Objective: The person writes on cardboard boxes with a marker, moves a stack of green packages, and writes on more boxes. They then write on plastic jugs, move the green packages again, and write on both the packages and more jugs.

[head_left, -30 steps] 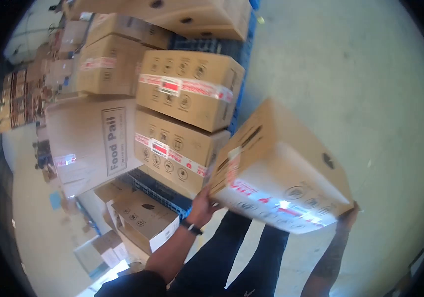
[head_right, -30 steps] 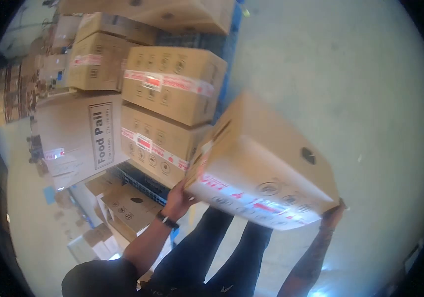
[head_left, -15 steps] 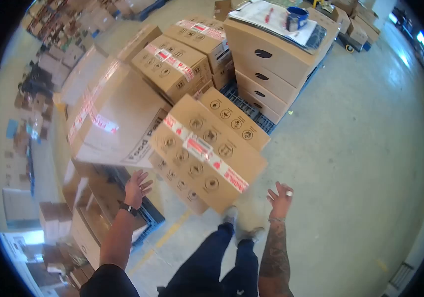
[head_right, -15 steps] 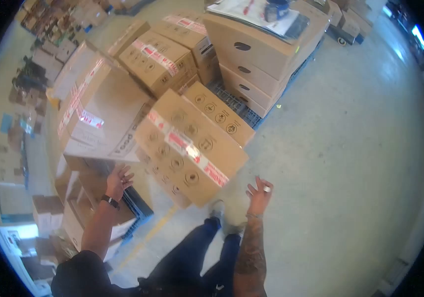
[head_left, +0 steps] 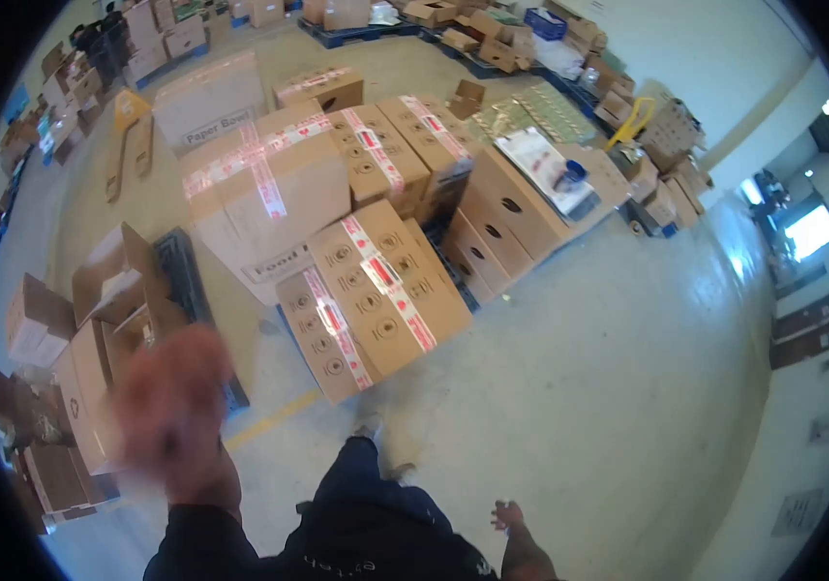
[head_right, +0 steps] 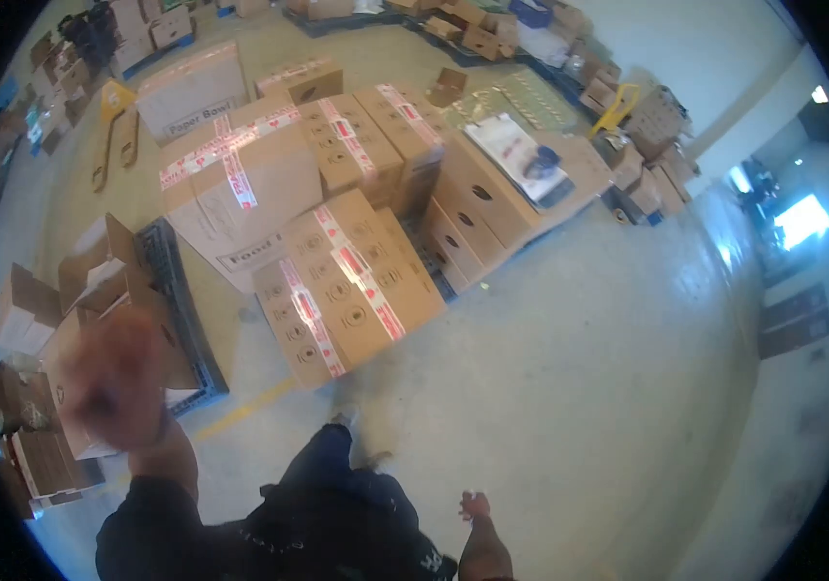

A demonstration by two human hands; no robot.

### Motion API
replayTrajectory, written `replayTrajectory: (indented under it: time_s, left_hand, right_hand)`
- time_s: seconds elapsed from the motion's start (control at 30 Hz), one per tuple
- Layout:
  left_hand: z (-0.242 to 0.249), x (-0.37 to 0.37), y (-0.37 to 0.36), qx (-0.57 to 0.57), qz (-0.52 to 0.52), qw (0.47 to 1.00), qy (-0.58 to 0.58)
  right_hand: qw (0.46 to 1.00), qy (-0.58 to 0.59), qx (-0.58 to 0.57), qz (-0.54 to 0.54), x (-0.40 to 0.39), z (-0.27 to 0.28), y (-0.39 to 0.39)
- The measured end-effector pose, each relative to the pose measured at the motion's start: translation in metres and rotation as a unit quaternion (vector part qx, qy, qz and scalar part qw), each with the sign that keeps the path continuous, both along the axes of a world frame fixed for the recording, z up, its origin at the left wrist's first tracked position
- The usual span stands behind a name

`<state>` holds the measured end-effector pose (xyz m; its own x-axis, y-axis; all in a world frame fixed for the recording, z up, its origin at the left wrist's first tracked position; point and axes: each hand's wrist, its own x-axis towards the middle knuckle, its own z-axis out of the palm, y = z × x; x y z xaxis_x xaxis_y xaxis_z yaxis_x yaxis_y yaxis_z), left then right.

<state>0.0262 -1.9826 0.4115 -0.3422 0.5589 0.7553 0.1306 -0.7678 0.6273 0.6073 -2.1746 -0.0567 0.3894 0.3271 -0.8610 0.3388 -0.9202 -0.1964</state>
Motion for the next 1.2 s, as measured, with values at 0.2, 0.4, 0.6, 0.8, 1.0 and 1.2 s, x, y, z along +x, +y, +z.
replayTrajectory:
  time_s: [0.2, 0.4, 0.6, 0.8, 1.0, 1.2]
  left_hand:
    - [0.121, 0.093, -0.065, 0.485, -0.435, 0.744, 0.148]
    - [0.128, 0.146, -0.119, 0.389, -0.384, 0.819, 0.172]
    - [0.151, 0.145, -0.152, 0.157, -0.368, 0.864, 0.306]
    - [0.076, 0.207, -0.079, 0.255, -0.181, 0.939, 0.146]
    - [0.016, 0.153, 0.042, 0.004, -0.106, 0.990, 0.088]
    - [-0.025, 0.160, 0.242, -0.061, -0.053, 0.995, 0.061]
  right_hand:
    - [0.961, 0.050, 0.267, -0.052, 0.021, 0.079, 0.036]
    - [0.897, 0.044, 0.432, -0.089, 0.014, 0.150, 0.005]
    - [0.921, -0.005, 0.380, -0.089, 0.053, 0.092, -0.072]
    - [0.920, -0.037, 0.386, -0.050, 0.063, 0.101, -0.024]
    - [0.895, 0.022, 0.439, -0.073, 0.068, 0.132, 0.116]
    - [0.892, 0.006, 0.453, -0.010, 0.108, 0.133, 0.261]
